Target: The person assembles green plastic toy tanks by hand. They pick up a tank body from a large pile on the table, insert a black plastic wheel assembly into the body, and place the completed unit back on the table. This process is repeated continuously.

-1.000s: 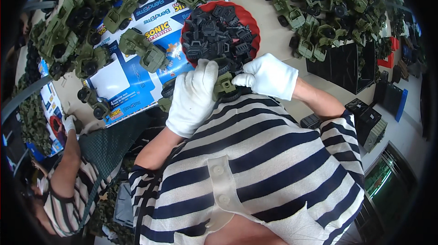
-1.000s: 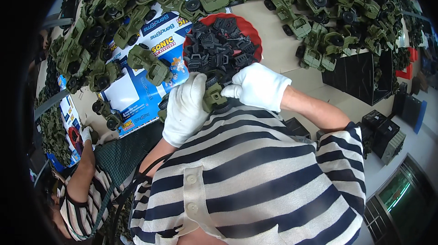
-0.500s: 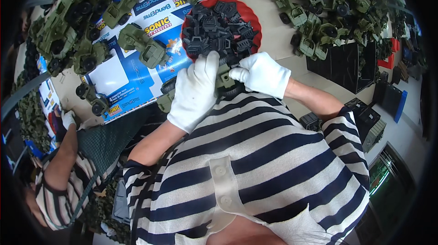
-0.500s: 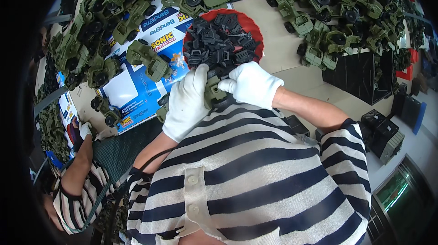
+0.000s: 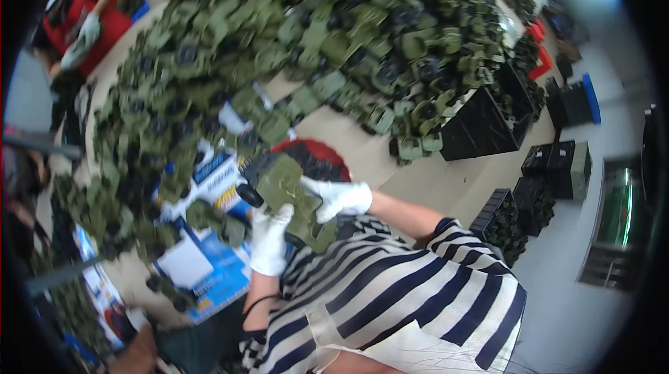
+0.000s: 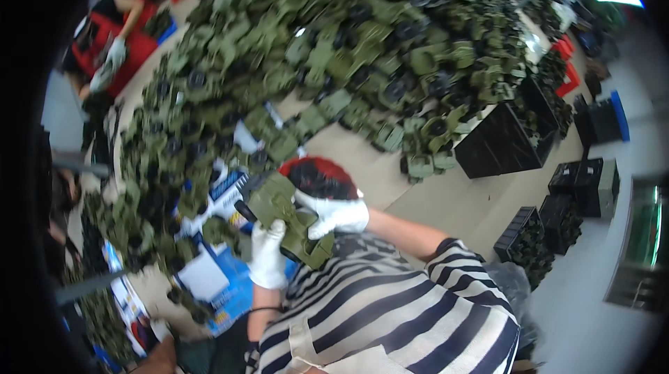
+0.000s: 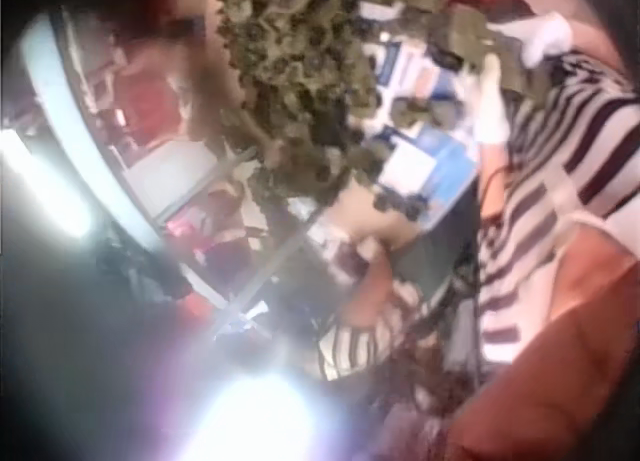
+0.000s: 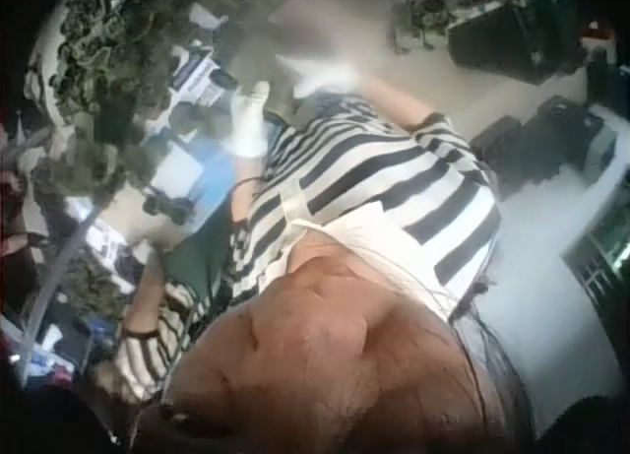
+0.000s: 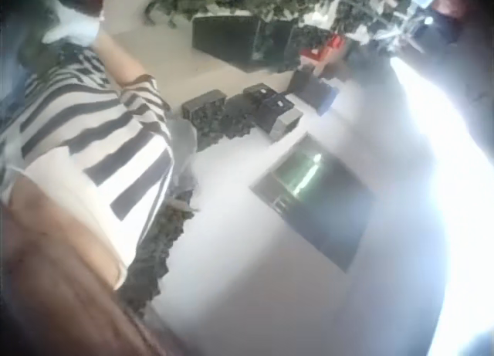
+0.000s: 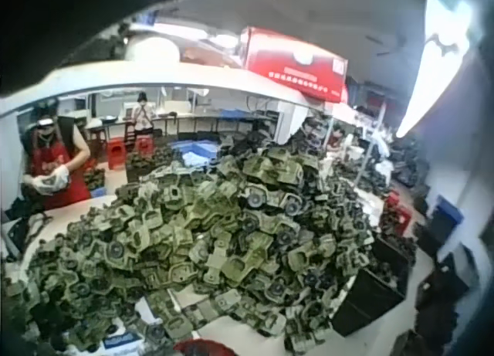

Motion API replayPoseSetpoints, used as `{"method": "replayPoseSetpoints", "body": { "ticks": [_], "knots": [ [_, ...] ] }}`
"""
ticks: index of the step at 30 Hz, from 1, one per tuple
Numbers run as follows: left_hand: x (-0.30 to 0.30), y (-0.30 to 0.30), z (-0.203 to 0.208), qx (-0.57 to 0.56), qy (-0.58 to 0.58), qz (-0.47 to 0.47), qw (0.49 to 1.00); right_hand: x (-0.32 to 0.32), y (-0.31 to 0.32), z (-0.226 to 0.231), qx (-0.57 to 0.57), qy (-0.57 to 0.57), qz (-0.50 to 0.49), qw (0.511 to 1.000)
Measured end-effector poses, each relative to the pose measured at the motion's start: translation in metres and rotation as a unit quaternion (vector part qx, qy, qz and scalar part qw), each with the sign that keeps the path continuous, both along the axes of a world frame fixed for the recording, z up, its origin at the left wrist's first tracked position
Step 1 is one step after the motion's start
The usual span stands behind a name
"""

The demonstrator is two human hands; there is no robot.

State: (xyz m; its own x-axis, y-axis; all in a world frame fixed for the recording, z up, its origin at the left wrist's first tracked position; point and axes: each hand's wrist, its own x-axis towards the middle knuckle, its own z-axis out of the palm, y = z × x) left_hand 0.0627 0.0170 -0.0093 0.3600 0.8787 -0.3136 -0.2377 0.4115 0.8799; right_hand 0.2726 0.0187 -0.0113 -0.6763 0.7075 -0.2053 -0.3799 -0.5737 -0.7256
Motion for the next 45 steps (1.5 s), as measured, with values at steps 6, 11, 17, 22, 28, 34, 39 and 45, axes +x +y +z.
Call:
{"method": "replayPoseSetpoints", "body": {
  "ticks": [6,11,17,22,28,34,39,45],
  "knots": [
    [0.02,0.015,-0.042,0.199,0.197,-0.017,0.96,0.066,-0.028,-0.01,-0.003,-0.083,-0.218,0.972],
    [-0.012,0.005,-0.048,0.107,0.239,-0.044,0.964,0.183,0.025,0.081,0.041,0.153,-0.45,0.879],
    [-0.034,0.007,-0.055,0.14,0.294,-0.045,0.944,0.416,0.144,0.25,0.145,-0.01,-0.581,0.801],
    [-0.069,0.011,-0.059,0.269,0.525,0.134,0.796,0.406,0.177,0.202,0.073,-0.479,-0.687,0.542],
    [-0.145,0.004,-0.148,0.043,0.487,0.2,0.849,0.238,0.106,0.048,0.185,-0.474,-0.424,0.749],
    [-0.103,-0.004,-0.131,0.067,0.327,0.164,0.928,0.128,0.047,-0.055,0.276,-0.616,-0.141,0.724],
    [-0.112,-0.027,-0.135,0.001,0.384,0.137,0.913,0.078,0.047,-0.079,0.337,-0.654,-0.063,0.674],
    [-0.086,0.005,-0.135,-0.041,0.32,0.186,0.928,0.077,0.065,-0.09,0.299,-0.694,-0.117,0.644]
  ]
}}
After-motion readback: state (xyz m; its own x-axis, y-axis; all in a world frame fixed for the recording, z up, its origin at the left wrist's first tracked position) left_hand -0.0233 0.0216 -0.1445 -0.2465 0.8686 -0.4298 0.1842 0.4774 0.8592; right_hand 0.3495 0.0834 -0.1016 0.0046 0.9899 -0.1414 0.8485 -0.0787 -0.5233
